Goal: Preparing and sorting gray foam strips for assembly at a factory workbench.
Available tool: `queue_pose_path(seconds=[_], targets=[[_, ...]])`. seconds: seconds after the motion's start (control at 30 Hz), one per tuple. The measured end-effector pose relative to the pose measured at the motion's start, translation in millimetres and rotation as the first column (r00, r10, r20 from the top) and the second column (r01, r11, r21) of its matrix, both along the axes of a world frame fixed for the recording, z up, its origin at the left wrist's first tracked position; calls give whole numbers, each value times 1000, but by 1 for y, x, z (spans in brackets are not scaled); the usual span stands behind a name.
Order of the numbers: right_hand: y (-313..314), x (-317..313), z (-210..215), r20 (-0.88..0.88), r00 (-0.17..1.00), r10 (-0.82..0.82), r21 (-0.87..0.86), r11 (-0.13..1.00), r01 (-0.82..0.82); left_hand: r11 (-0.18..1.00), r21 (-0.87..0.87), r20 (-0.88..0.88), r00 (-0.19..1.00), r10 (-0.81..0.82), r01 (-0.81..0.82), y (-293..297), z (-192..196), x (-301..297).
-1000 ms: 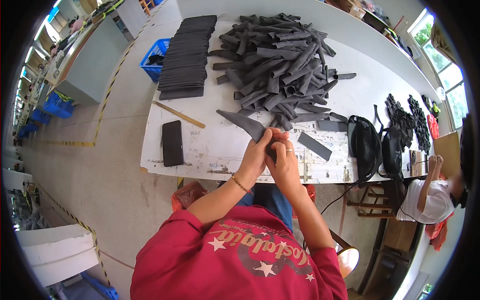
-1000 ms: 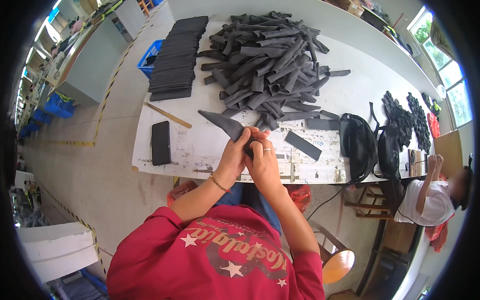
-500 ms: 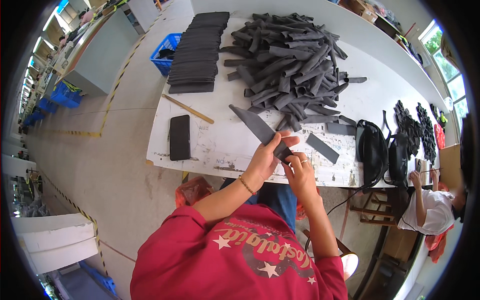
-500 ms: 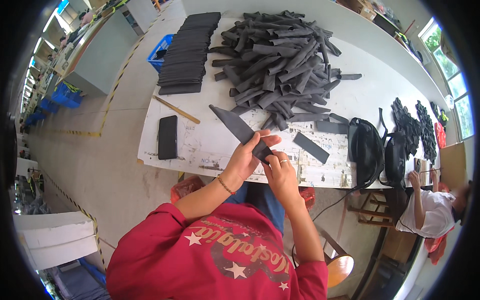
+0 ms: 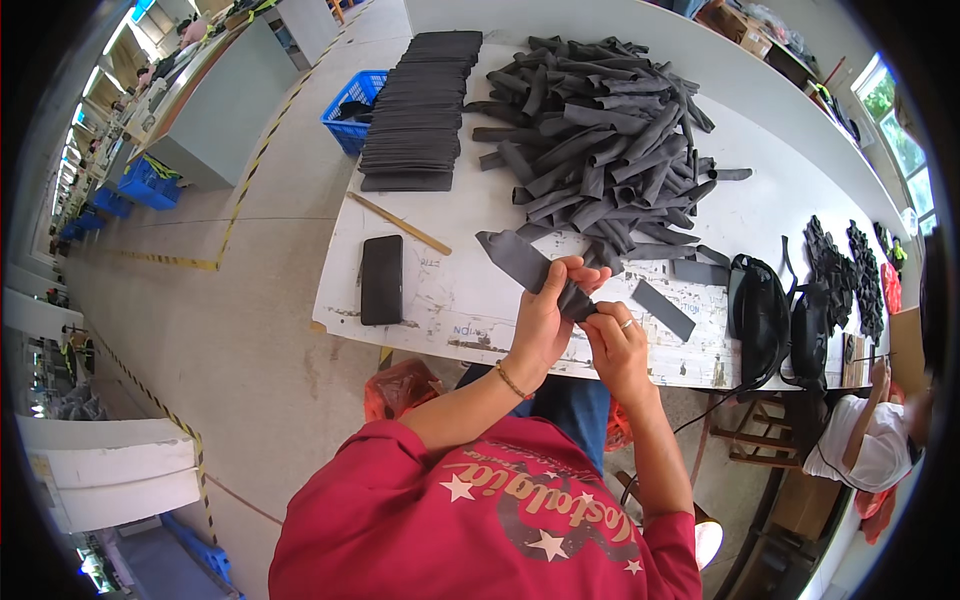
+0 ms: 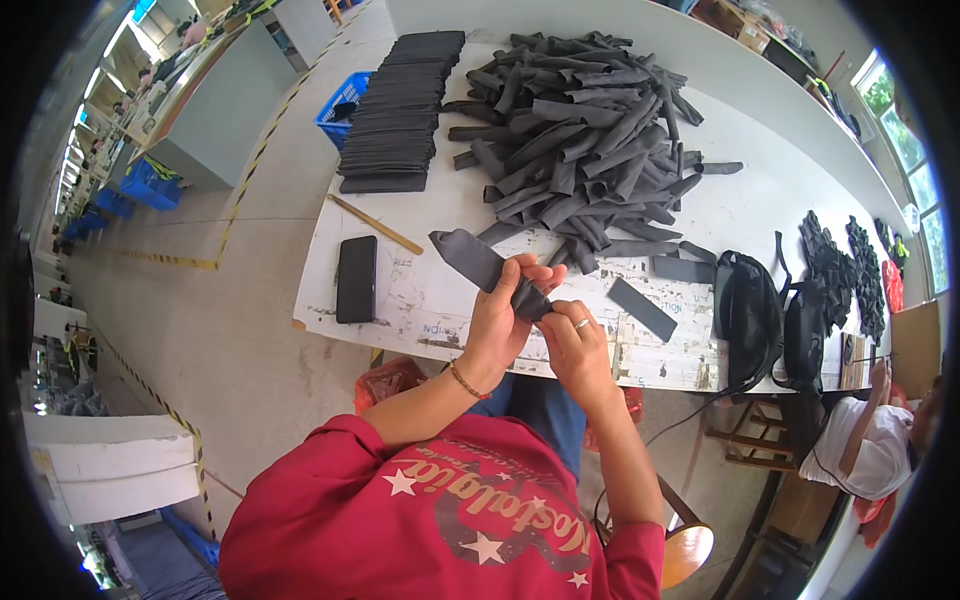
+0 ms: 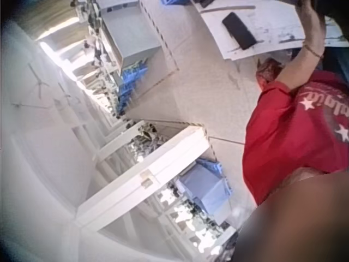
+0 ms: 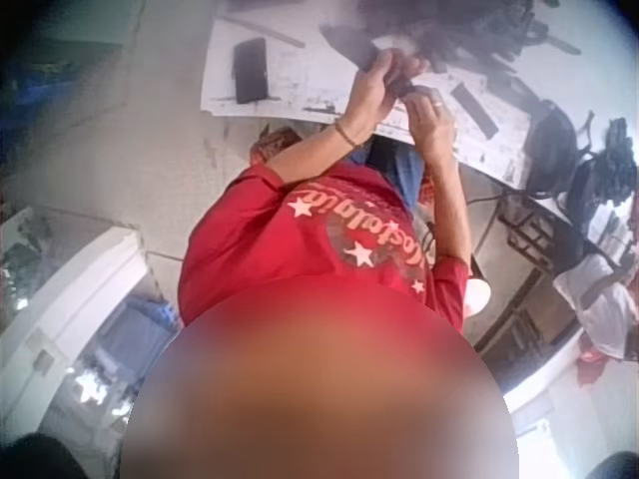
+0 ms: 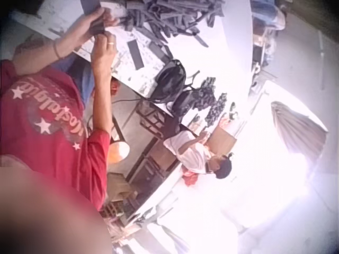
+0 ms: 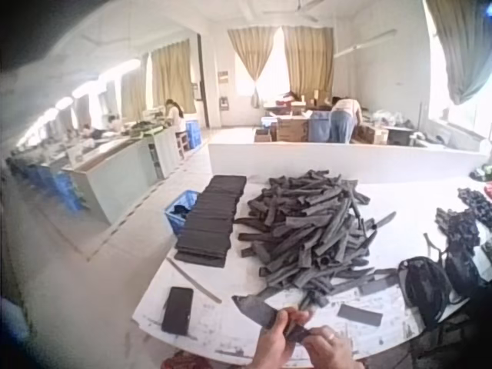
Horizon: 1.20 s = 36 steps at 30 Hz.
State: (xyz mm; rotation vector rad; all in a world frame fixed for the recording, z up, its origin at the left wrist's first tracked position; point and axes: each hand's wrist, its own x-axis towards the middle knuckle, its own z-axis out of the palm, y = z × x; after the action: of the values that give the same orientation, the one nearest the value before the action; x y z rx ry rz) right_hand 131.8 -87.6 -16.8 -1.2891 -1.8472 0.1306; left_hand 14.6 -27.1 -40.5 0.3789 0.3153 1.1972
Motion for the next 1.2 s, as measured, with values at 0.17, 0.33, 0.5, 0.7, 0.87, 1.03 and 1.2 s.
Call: queue_pose_path(seconds=[0.17, 0.33, 0.5, 0.7, 0.87, 1.03, 1.2], targets=[[3, -3, -2, -2, 1000, 15, -16, 1000, -15, 999, -50, 34, 999, -6, 8, -3, -3, 3], [4, -6, -4, 3, 1000, 4, -9, 1000, -4, 997, -78, 43, 999, 16, -12, -5, -6, 5], [3, -9, -9, 15, 1000, 10, -33, 999, -9, 990, -124, -42, 997, 59, -64, 1, 6, -1], [-6, -8, -13, 70, 997, 20, -64, 998, -15, 967, -105, -180, 961, 212, -233, 34, 15, -31], [-15, -13, -16, 93, 995, 23, -79, 997, -15, 933, -212, -256, 938, 233, -290, 34, 14, -30], [-25, -10, -20, 106, 994, 10, -68, 998, -3, 917, -281, -315, 930, 190, -283, 37, 18, -33], [-27, -9, -26, 85, 996, 1, -44, 999, 2, 919, -280, -316, 931, 183, -276, 35, 11, -28]])
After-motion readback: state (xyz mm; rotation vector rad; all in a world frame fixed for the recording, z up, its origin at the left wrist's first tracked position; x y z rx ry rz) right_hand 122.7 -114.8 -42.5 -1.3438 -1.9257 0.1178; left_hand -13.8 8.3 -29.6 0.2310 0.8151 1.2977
